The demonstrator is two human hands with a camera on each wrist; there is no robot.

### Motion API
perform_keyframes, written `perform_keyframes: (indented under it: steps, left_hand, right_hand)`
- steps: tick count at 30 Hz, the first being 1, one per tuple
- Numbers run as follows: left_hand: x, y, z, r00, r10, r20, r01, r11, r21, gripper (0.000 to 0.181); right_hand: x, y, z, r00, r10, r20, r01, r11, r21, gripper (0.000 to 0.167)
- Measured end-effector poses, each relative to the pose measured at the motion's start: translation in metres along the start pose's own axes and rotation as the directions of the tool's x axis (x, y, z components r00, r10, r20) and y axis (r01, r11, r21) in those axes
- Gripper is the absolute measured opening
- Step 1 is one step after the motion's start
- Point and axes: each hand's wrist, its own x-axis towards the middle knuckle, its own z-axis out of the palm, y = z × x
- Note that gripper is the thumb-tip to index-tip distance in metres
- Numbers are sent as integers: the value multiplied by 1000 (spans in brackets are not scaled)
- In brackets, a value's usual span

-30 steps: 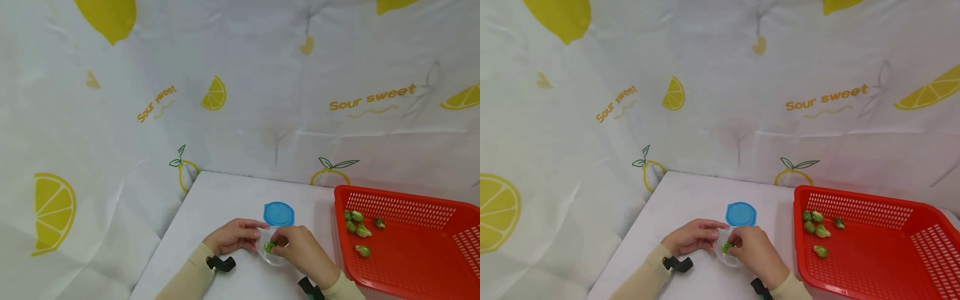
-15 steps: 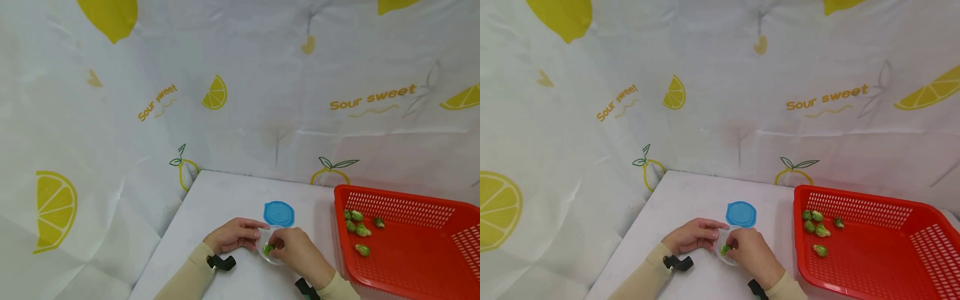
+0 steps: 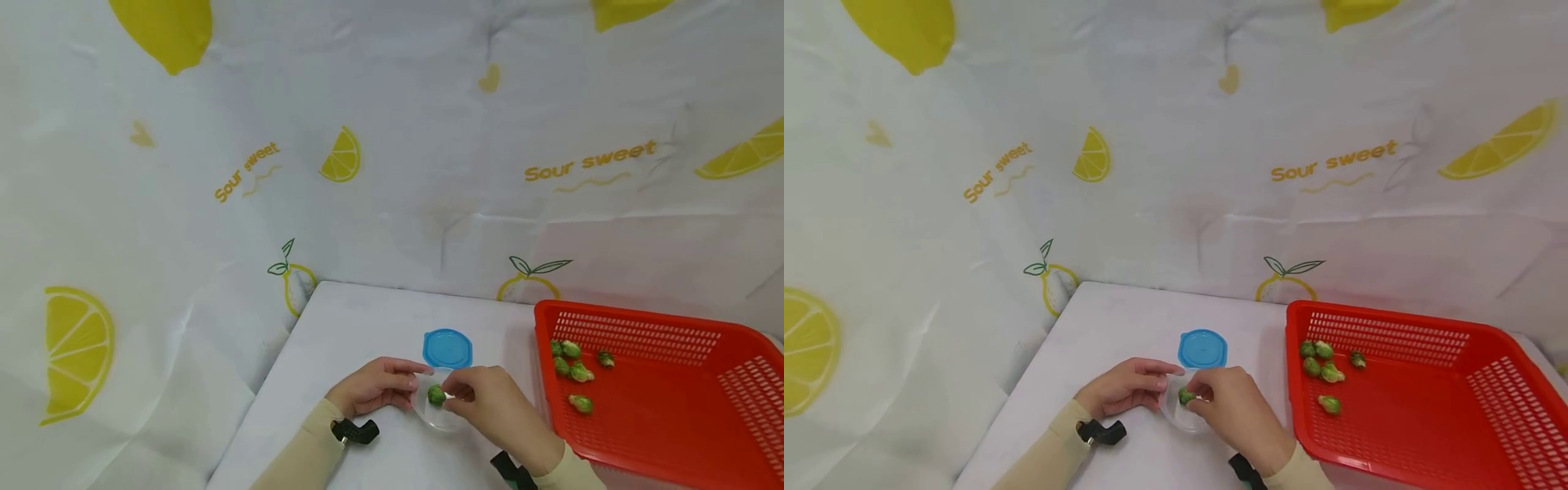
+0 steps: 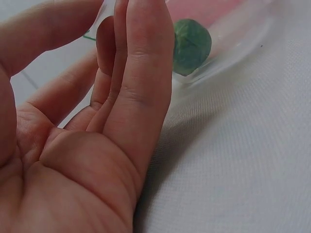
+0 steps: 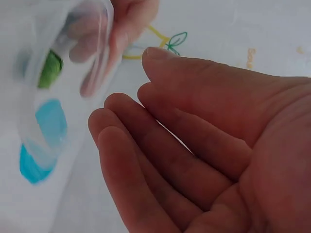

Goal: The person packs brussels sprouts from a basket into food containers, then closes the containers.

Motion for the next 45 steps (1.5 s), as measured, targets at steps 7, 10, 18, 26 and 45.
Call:
perform_keyframes:
  steps: [7, 10, 18, 26, 45]
  left_hand:
    - [-2, -1, -5, 1000, -16, -23, 16, 1000, 7, 48]
    - [-2, 0, -4, 1000, -13, -9, 13, 1000, 7, 49]
    - [-1, -2, 1, 999, 9, 34, -9, 1000, -8, 47]
    - [-2, 1, 3, 998, 33, 48, -32, 999, -12, 50]
    - [-3, 2, 4, 999, 11, 32, -11, 1000, -15, 49]
  right_hand:
    - [-17, 5, -55, 999, 9, -45, -14, 994, -113, 20]
    - [-20, 23, -85, 998, -35, -58, 26, 989, -147, 19]
    - [-14, 100, -150, 999, -25, -39, 18, 983, -181, 32]
    - [0, 176, -174, 998, 68, -7, -68, 976, -207, 40]
    - [8, 252, -184, 985, 170, 42, -163, 979, -123, 42]
